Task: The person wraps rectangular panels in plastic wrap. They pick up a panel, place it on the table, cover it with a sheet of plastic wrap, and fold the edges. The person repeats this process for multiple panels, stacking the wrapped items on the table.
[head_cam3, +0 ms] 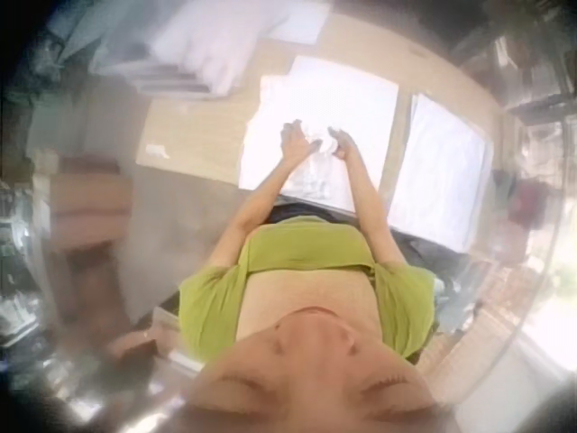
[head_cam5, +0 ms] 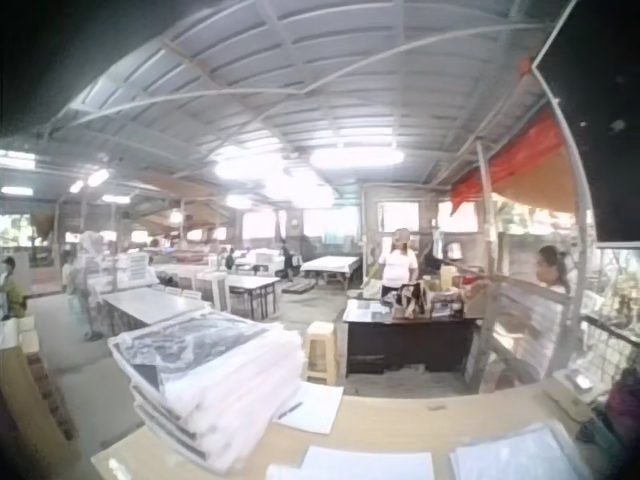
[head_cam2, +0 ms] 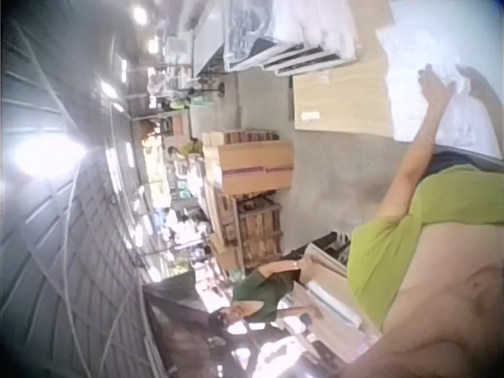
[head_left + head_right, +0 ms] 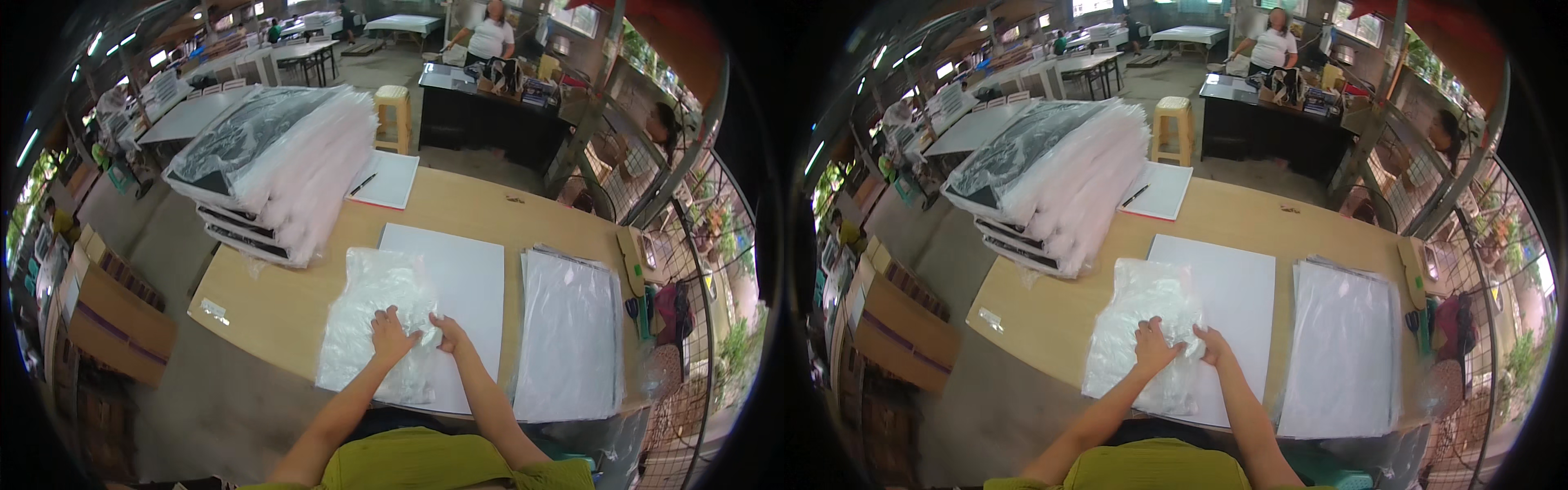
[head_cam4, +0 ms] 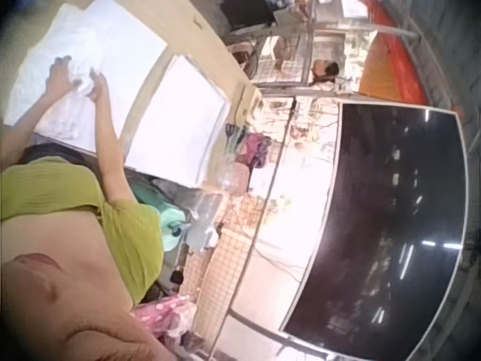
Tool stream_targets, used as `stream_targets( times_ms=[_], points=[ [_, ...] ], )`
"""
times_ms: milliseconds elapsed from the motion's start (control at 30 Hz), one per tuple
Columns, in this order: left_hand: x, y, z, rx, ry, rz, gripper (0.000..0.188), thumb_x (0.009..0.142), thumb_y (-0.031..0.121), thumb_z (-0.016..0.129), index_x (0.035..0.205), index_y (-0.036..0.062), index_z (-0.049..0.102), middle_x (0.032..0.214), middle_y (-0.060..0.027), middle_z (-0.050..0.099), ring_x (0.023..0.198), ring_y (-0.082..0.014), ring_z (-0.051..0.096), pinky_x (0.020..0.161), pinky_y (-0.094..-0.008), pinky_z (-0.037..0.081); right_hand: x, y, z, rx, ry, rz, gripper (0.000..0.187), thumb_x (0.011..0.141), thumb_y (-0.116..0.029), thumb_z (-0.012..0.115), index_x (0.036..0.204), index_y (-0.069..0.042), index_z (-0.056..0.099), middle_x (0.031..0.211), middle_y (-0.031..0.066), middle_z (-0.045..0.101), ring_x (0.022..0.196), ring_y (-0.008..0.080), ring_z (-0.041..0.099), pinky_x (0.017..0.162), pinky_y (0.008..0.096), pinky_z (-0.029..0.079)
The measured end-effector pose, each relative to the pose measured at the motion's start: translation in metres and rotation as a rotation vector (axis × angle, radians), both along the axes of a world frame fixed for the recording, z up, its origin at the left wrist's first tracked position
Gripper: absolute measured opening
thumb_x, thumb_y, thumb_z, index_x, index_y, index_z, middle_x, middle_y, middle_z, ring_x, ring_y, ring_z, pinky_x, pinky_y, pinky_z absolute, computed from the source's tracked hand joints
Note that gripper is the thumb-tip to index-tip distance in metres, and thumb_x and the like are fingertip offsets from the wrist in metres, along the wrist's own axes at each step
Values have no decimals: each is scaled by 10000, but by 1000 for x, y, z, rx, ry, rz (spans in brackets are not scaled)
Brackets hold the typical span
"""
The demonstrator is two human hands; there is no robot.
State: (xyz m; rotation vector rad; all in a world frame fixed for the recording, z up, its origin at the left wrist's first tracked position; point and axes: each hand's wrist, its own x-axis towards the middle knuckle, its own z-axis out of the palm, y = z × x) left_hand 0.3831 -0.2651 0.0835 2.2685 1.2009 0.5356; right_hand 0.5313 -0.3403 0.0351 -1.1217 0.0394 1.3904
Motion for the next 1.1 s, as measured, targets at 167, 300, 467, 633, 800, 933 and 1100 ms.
stream_targets(
  times_ms=[167, 300, 467, 633, 800, 933, 1100],
  points=[
    [-7, 36, -37, -216, -155, -286, 652, 679, 43, 694, 1244, 120, 378, 1080, -182, 478, 1019, -346, 496, 879, -411, 430, -2, 4, -14, -117, -283, 100, 466, 778, -141, 689, 1161, 37, 490, 1029, 157, 591, 878, 266, 614, 680, 409, 542],
    [-24, 67, -44, -154, -292, -613, 466, 700, -31, 611, 1137, 105, 522, 1070, -134, 545, 1008, -289, 527, 885, -377, 433, -1, 10, -22, -103, -135, -66, 467, 751, -120, 704, 1145, 41, 511, 999, 163, 604, 826, 266, 626, 653, 392, 542],
    [-29, 79, -45, -553, -355, -418, 275, 684, -20, 551, 932, 57, 640, 934, -118, 613, 1005, -250, 545, 909, -326, 416, -38, 23, 45, -266, -528, 103, 544, 681, -167, 767, 1120, 56, 536, 987, 153, 624, 832, 276, 626, 706, 412, 527],
    [-97, 112, 1, -273, -426, -186, 430, 648, 40, 592, 1077, 56, 572, 1111, -101, 556, 1062, -220, 504, 893, -301, 412, -5, 28, -37, -303, -528, 16, 550, 651, -199, 790, 1100, 35, 576, 978, 142, 641, 851, 246, 624, 724, 378, 505],
    [-264, 173, -7, -621, -261, -67, 553, 585, 50, 666, 1123, 56, 536, 1175, -142, 509, 1081, -287, 491, 911, -363, 413, 37, 28, -21, -240, -757, 233, 511, 641, -187, 781, 1070, 28, 605, 975, 134, 650, 840, 219, 625, 761, 357, 495],
    [-278, 166, -4, 186, 72, 272, 776, 571, 151, 767, 1266, 64, 432, 1296, -221, 383, 1153, -379, 434, 961, -393, 381, 31, 42, 0, -86, -729, 308, 522, 653, -208, 773, 1076, 41, 595, 1013, 142, 637, 908, 225, 610, 800, 344, 480],
    [-63, 69, 154, 462, 229, -752, 1124, 538, 309, 809, 1440, 155, 156, 1479, -162, 115, 1374, -331, 87, 1067, -572, 123, -6, 34, 64, -82, -1053, 420, 459, 702, -166, 728, 1085, 40, 581, 1088, 150, 609, 1002, 228, 576, 849, 338, 455]
  ],
)
